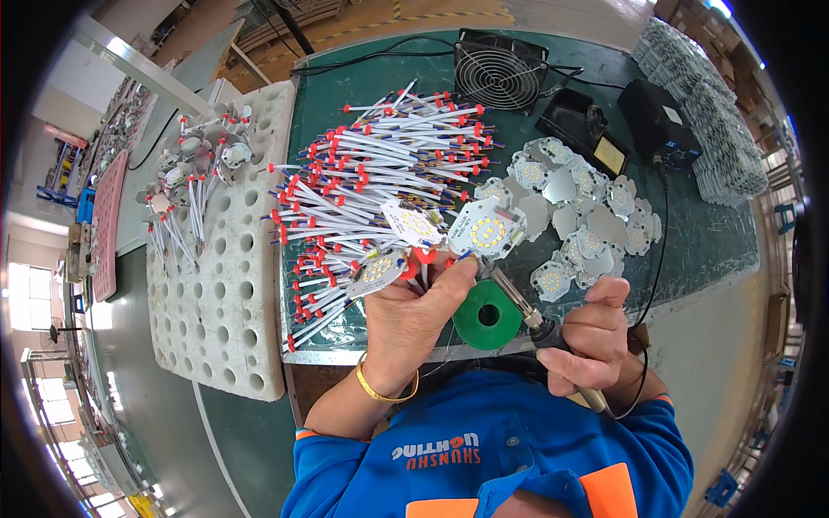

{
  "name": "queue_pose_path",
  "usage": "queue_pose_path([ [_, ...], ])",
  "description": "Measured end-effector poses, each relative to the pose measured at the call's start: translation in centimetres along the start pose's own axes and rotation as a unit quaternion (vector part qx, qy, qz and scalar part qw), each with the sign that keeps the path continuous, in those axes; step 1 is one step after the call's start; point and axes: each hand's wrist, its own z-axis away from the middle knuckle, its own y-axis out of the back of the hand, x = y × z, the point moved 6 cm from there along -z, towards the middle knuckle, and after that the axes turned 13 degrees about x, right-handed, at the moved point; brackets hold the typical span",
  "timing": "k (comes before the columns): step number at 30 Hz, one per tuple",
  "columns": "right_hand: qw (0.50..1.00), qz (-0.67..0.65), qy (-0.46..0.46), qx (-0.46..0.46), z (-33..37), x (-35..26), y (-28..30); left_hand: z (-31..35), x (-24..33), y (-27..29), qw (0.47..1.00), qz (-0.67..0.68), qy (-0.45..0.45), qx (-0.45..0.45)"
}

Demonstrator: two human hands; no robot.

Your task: The person solders wires onto LED circuit boards using a soldering iron and solder wire, and places the assembled components into a foam holder.

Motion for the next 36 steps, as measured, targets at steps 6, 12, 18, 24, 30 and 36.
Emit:
queue_pose_path([
  [6,0.996,-0.065,-0.054,-0.011,0.1,1.1,0.4,-0.9,-1.1,-0.1,0.997,0.019,0.070,0.000],
  [12,0.989,-0.114,-0.085,0.025,-0.7,2.4,1.0,-1.2,-2.0,0.1,0.989,0.009,0.117,-0.093],
  [18,0.995,-0.009,-0.096,0.022,-2.5,5.5,-0.6,-1.3,-2.3,-0.6,0.987,0.024,0.134,-0.088],
  [24,0.970,-0.041,-0.238,0.003,-2.8,7.5,-3.9,-1.3,-2.5,-1.0,0.989,-0.102,0.066,-0.081],
  [30,0.969,-0.043,-0.242,-0.032,-2.5,7.3,-4.2,-2.5,-2.4,-0.5,0.989,-0.070,0.066,-0.114],
  [36,0.981,-0.016,-0.193,0.023,-1.8,6.7,-4.3,-2.3,-3.6,-0.1,0.971,0.049,0.196,-0.127],
])
